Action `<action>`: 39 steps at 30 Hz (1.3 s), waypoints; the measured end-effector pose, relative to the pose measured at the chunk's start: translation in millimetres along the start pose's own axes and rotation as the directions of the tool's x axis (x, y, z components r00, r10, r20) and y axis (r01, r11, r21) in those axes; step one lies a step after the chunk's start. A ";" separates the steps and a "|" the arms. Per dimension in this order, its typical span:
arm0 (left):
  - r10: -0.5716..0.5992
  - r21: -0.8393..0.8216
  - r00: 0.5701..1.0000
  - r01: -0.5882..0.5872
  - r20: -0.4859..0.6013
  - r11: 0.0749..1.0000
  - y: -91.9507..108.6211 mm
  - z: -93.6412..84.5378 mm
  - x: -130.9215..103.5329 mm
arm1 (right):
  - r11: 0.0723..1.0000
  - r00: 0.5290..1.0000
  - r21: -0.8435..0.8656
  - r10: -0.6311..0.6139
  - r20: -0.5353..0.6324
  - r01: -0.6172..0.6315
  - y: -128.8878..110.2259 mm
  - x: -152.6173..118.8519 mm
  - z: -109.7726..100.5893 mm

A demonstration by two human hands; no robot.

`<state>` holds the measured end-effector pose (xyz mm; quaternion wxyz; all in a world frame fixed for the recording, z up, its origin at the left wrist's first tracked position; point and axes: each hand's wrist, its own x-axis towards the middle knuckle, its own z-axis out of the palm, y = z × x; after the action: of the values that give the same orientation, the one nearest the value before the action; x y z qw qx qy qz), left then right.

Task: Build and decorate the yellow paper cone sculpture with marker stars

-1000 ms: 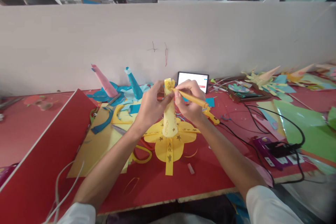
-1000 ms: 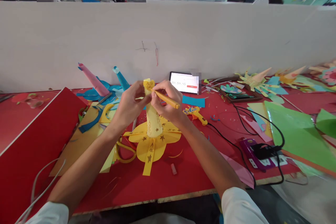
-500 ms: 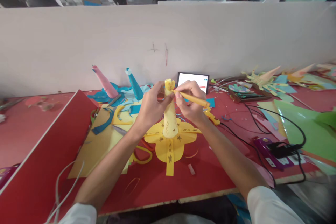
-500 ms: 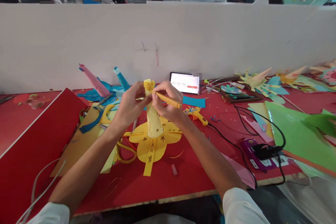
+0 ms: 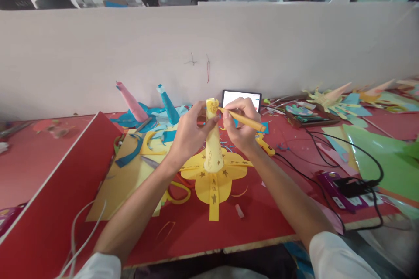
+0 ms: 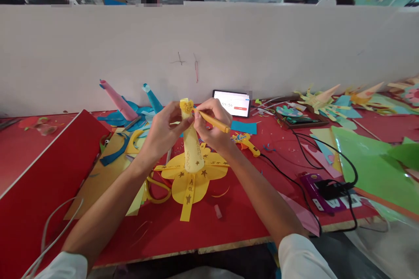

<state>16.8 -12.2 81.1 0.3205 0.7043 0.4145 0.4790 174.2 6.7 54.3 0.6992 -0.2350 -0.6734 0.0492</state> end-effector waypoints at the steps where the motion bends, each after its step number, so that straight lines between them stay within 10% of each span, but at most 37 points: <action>1: -0.001 0.000 1.000 0.001 0.000 1.000 0.2 -0.2 0.1 | 1.000 1.000 -0.003 -0.005 0.000 0.005 0.2 0.3 -0.3; 39: -0.004 -0.019 1.000 0.004 0.010 1.000 13.1 -0.1 -4.2 | 0.999 1.000 -0.047 0.013 0.012 -0.013 2.8 -0.1 -7.6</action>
<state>19.5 -21.8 90.5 0.3302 0.7029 0.4095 0.4788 182.2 7.2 53.2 0.6891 -0.2555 -0.6770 0.0392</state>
